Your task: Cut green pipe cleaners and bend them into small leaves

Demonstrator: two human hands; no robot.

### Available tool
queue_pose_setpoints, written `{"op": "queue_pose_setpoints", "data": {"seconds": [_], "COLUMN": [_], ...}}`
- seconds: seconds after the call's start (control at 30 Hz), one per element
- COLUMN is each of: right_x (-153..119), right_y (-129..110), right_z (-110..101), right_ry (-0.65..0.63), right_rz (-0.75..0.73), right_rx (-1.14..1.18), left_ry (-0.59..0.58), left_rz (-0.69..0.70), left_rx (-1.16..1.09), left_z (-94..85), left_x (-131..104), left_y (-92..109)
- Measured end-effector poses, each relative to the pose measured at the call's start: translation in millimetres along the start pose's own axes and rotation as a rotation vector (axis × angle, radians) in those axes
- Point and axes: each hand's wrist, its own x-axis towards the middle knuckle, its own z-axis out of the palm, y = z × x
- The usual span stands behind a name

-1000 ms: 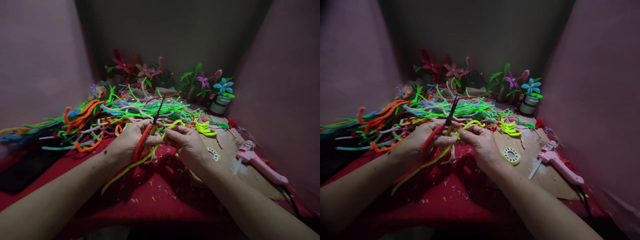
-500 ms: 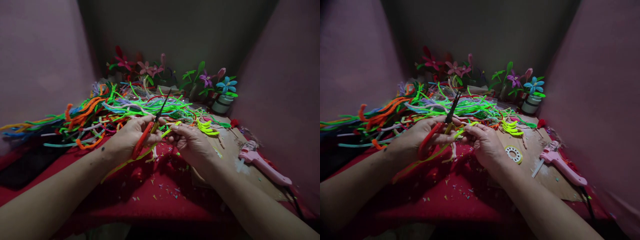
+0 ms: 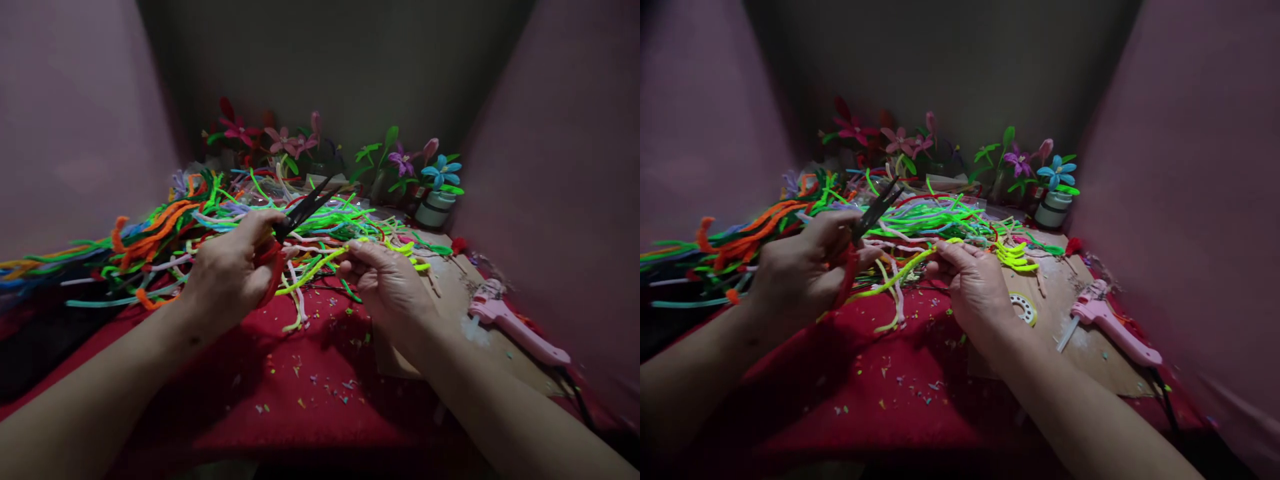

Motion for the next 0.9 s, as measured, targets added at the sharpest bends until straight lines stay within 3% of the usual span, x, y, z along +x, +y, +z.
{"op": "queue_pose_setpoints", "data": {"seconds": [0.1, 0.23, 0.43, 0.9], "right_x": [1.5, 3.3, 1.8, 2.8], "right_y": [-4.8, -10.7, -12.1, -13.1], "right_z": [-0.8, -0.5, 0.4, 0.0], "right_ry": [0.023, 0.045, 0.06, 0.044], "right_rz": [-0.066, -0.071, -0.033, -0.062], "right_rx": [-0.016, 0.017, 0.048, 0.027], "left_ry": [0.119, -0.039, -0.174, -0.201], "left_rz": [0.263, 0.404, 0.305, 0.171], "left_rx": [0.354, 0.418, 0.642, 0.674], "left_z": [-4.1, -0.5, 12.2, 10.7], "left_x": [-10.4, -16.9, -14.7, -15.2], "left_y": [5.5, 6.6, -3.9, -1.2]}}
